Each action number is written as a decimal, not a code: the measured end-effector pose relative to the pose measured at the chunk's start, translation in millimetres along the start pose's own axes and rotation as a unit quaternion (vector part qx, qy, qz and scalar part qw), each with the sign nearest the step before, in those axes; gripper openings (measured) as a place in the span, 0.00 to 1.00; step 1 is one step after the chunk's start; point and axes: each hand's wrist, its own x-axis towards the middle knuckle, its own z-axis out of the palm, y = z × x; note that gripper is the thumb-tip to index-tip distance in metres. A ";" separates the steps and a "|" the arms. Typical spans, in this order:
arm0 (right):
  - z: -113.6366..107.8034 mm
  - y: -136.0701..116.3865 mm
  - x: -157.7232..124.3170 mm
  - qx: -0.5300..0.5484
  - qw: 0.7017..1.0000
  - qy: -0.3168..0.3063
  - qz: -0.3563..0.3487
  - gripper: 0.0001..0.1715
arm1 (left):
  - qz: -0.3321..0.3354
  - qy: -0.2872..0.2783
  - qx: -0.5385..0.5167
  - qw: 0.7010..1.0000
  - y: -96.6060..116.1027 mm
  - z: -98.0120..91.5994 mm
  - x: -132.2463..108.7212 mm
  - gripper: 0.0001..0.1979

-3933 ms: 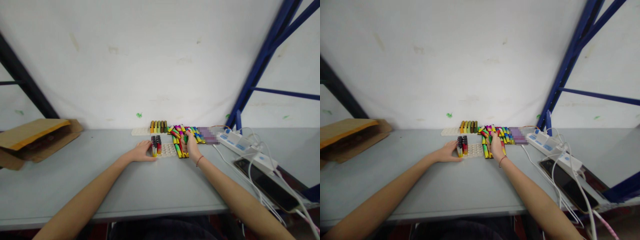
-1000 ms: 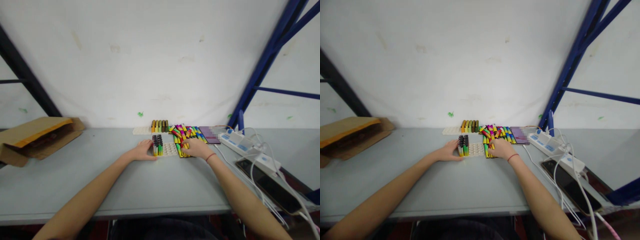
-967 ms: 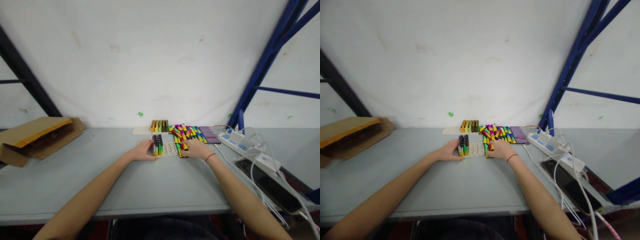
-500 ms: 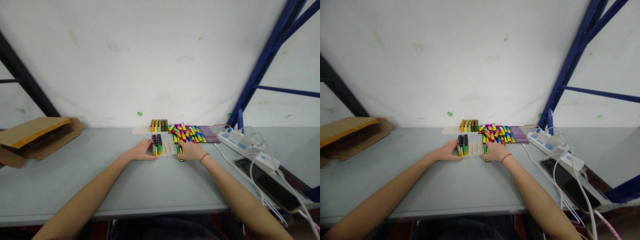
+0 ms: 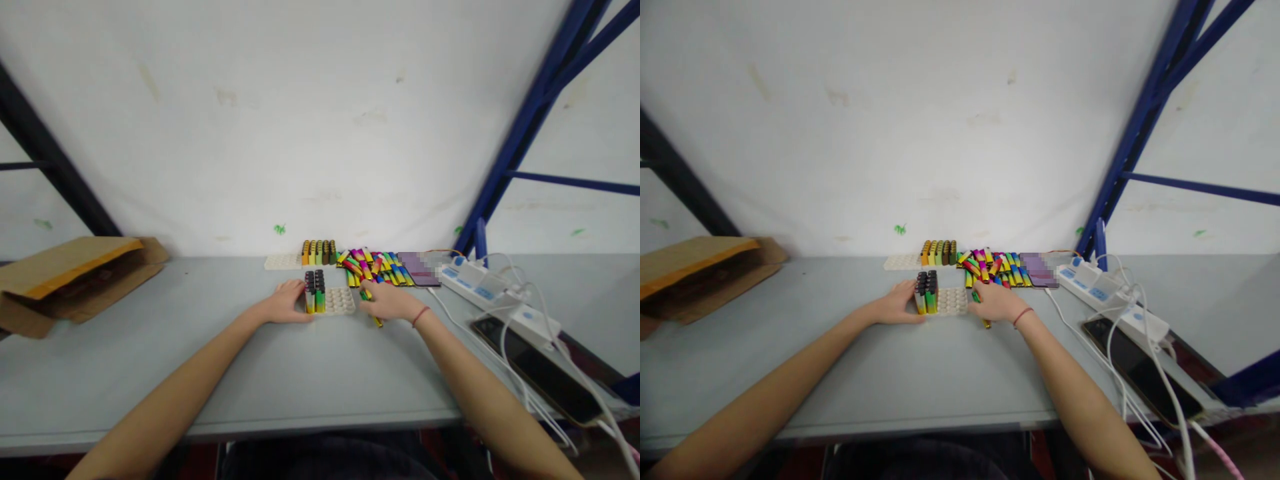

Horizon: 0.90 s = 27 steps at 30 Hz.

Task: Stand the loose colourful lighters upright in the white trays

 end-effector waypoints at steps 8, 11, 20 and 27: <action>-8.5 22.9 8.7 0.319 0.935 0.152 0.006 0.33 | 0.006 0.022 0.015 1.000 7.9 11.8 2.9 0.40; 2.2 20.2 16.9 0.372 0.910 0.182 -0.004 0.32 | 0.002 0.030 0.023 0.999 11.0 13.4 2.9 0.40; 27.3 4.0 26.1 0.286 0.917 0.278 -0.026 0.22 | 0.009 0.027 0.027 0.999 11.2 11.8 3.7 0.39; 34.3 1.9 26.5 0.261 0.915 0.300 -0.073 0.23 | 0.006 0.021 0.031 0.999 10.2 12.6 4.0 0.40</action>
